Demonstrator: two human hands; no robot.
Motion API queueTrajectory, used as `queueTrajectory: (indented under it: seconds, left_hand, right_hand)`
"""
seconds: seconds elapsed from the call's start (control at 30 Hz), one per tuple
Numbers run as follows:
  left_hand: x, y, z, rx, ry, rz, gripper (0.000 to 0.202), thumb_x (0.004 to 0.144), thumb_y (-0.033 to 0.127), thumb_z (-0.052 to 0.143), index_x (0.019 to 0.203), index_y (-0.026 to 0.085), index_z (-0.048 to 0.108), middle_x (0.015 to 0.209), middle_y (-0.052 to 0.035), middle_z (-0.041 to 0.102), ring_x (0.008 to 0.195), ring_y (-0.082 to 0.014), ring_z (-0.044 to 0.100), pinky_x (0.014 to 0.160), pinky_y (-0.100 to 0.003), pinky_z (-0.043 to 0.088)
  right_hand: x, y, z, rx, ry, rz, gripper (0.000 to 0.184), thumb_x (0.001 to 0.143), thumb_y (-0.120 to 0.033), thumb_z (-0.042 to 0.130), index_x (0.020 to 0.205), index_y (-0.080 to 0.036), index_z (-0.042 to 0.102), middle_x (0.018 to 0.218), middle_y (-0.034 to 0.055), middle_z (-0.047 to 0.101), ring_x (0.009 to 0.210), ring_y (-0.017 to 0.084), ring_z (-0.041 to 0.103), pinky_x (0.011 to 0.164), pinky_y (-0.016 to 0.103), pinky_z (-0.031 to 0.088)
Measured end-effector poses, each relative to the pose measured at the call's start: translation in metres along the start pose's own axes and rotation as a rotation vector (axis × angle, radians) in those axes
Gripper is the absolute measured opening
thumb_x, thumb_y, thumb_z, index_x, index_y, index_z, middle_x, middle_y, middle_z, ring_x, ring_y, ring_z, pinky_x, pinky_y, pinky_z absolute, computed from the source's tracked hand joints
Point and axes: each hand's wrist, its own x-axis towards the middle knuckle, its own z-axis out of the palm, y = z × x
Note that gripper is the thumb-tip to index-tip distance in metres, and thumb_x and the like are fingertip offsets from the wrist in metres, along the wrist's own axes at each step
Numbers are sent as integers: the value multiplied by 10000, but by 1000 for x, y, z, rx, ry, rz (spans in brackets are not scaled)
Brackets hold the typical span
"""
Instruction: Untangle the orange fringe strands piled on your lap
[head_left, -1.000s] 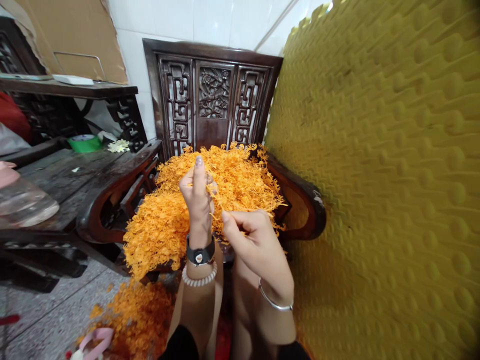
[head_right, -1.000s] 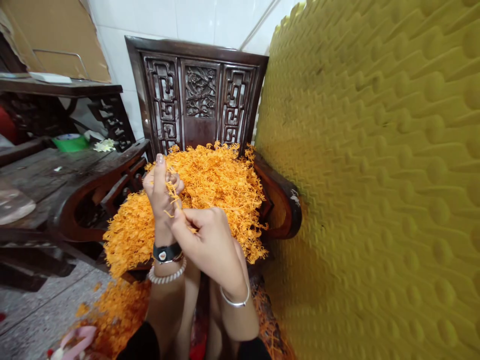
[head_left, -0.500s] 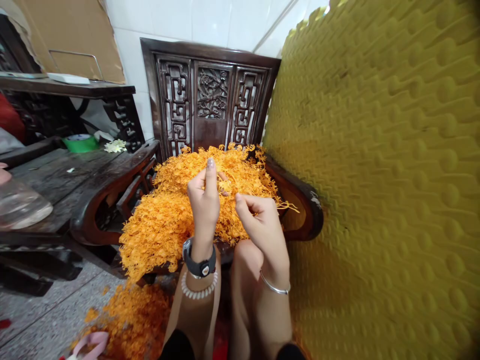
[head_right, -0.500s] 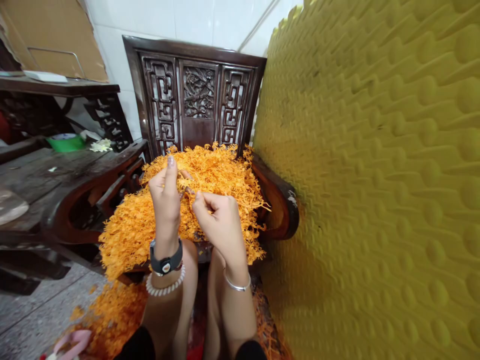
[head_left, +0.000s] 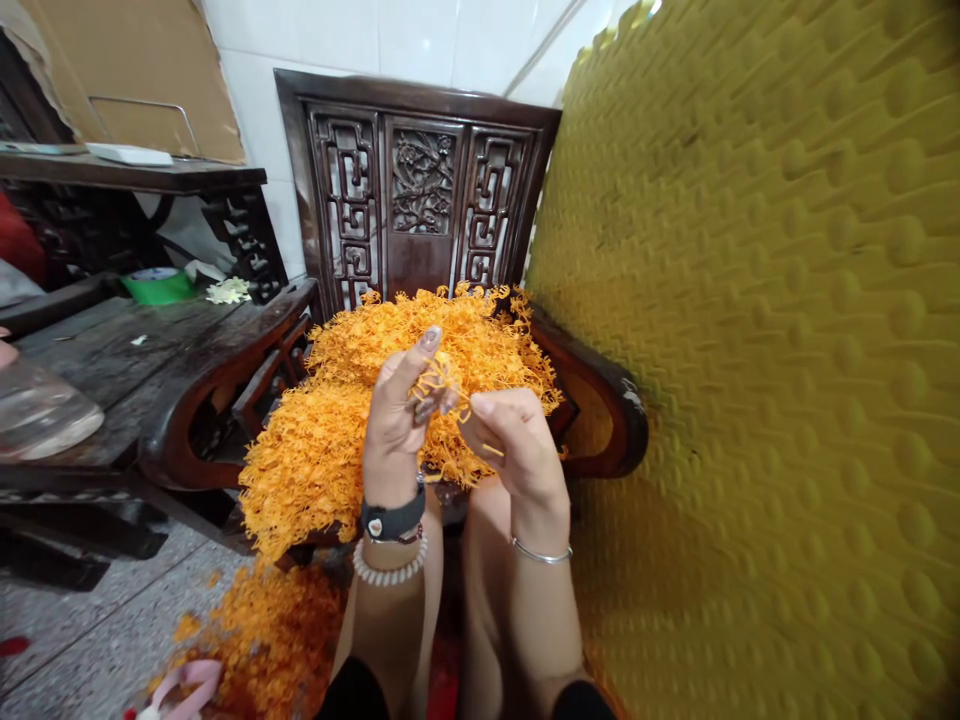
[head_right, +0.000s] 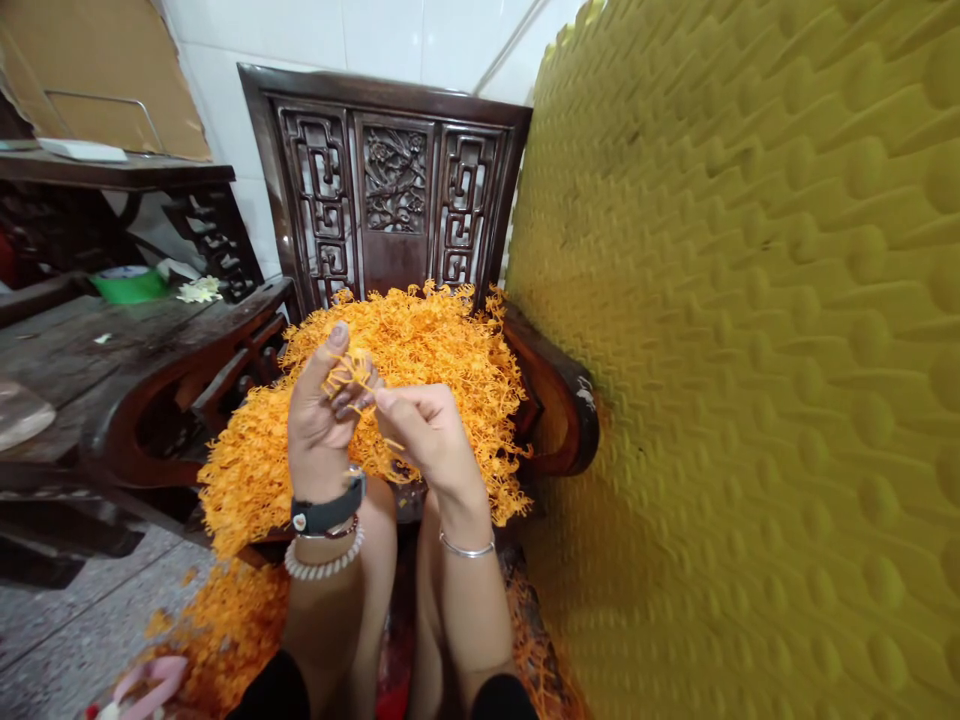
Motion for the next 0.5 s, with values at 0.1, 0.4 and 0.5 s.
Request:
queueTrajectory:
  seconds: [0.1, 0.4, 0.5]
  left_hand:
    - [-7, 2, 9, -201, -100, -122, 423, 706, 412, 613, 474, 179, 347, 394, 79, 285, 308, -16, 282, 322, -166, 269]
    - [-12, 6, 12, -280, -2, -48, 362, 771, 306, 585, 533, 177, 345, 445, 76, 285, 339, -17, 289, 329, -151, 278]
    - [-9, 20, -7, -328, 18, 92, 462, 831, 294, 512, 509, 182, 201, 431, 84, 178, 327, -18, 167, 314, -129, 256]
  right_hand:
    - [1, 6, 3, 346, -94, -127, 450, 816, -224, 418, 422, -182, 206, 345, -89, 177, 285, 19, 170, 320, 179, 122]
    - [14, 24, 4, 743, -298, -415, 434, 812, -190, 359, 411, -198, 194, 288, -95, 188, 215, 13, 142, 260, 155, 137]
    - [14, 18, -7, 946, -201, -529, 432, 818, -226, 381, 428, -191, 198, 297, -109, 189, 213, 4, 135, 286, 146, 214]
